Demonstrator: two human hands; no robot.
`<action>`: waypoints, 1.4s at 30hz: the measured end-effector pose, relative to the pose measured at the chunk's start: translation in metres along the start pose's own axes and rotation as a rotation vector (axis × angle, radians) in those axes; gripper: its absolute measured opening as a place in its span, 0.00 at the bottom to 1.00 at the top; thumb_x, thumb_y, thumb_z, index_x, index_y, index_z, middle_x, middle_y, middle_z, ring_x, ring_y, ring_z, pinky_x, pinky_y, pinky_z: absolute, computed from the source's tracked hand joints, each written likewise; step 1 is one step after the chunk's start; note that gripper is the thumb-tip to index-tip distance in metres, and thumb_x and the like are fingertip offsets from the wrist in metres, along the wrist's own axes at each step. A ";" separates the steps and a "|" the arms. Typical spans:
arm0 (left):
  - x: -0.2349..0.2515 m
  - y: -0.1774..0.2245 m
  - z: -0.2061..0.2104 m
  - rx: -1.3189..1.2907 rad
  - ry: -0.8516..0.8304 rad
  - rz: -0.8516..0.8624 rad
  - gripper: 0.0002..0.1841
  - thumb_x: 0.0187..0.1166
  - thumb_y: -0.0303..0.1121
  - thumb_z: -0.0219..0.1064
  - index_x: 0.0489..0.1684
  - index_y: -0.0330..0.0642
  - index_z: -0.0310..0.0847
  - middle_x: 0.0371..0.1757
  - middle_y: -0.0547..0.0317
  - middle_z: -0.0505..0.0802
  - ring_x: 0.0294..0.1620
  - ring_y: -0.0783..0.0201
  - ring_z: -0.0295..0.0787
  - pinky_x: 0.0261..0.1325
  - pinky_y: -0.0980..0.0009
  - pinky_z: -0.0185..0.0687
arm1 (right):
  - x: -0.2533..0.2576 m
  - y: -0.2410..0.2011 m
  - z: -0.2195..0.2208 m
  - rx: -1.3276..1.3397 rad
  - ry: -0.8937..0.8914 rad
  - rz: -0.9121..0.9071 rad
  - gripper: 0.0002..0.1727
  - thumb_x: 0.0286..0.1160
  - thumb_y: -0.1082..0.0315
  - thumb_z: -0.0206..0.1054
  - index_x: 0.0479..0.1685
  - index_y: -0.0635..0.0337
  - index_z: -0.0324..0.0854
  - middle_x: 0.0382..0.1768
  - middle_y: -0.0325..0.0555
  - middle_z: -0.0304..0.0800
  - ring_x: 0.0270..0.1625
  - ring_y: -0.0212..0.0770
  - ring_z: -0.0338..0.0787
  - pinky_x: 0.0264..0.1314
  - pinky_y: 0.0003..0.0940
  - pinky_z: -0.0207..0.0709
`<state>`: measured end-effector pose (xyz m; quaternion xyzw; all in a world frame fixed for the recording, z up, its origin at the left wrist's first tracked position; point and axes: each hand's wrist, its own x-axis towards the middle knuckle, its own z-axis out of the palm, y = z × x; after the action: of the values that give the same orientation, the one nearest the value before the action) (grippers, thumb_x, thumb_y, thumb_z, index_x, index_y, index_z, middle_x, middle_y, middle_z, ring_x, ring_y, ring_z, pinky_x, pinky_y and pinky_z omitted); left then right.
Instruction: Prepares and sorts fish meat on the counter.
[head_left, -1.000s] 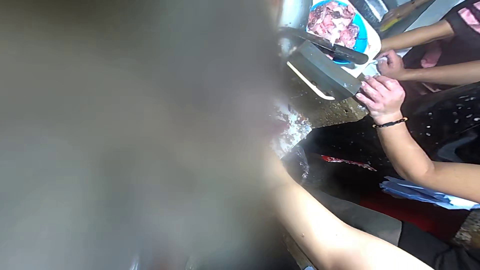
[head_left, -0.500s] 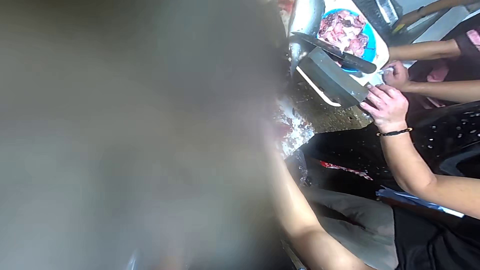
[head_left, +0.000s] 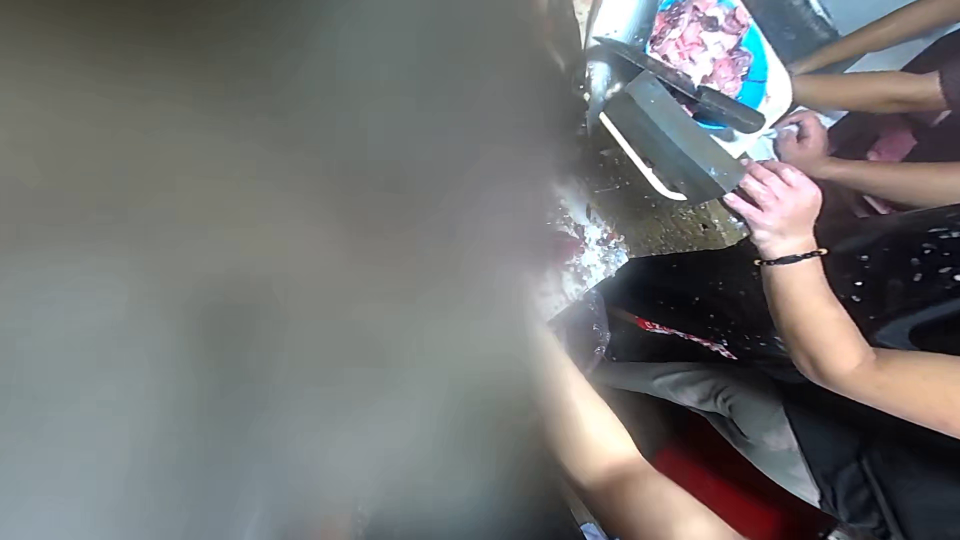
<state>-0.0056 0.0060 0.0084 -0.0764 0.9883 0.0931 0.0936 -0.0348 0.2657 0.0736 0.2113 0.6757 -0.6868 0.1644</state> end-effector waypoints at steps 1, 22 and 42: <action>-0.001 0.000 0.001 0.007 -0.004 -0.003 0.26 0.83 0.56 0.54 0.63 0.48 0.87 0.72 0.49 0.88 0.81 0.46 0.75 0.88 0.44 0.52 | -0.013 -0.058 0.024 -0.142 0.012 0.076 0.22 0.97 0.60 0.42 0.65 0.70 0.73 0.44 0.50 0.79 0.39 0.34 0.78 0.46 0.27 0.74; 0.001 0.001 -0.003 -0.017 -0.026 -0.015 0.26 0.83 0.57 0.52 0.62 0.51 0.87 0.72 0.54 0.89 0.82 0.50 0.75 0.88 0.47 0.51 | 0.042 0.106 -0.058 -0.340 0.190 -0.045 0.20 0.73 0.69 0.64 0.64 0.64 0.81 0.44 0.48 0.92 0.40 0.38 0.91 0.45 0.40 0.87; 0.002 0.002 -0.003 0.010 -0.025 -0.017 0.27 0.84 0.56 0.54 0.64 0.48 0.87 0.74 0.52 0.87 0.84 0.48 0.72 0.89 0.47 0.49 | -0.043 -0.181 0.082 -0.197 0.239 0.263 0.24 0.98 0.65 0.37 0.77 0.72 0.69 0.70 0.62 0.78 0.67 0.46 0.80 0.70 0.35 0.71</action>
<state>-0.0082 0.0073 0.0110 -0.0832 0.9868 0.0885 0.1073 -0.0962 0.1872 0.2509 0.3606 0.7210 -0.5600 0.1910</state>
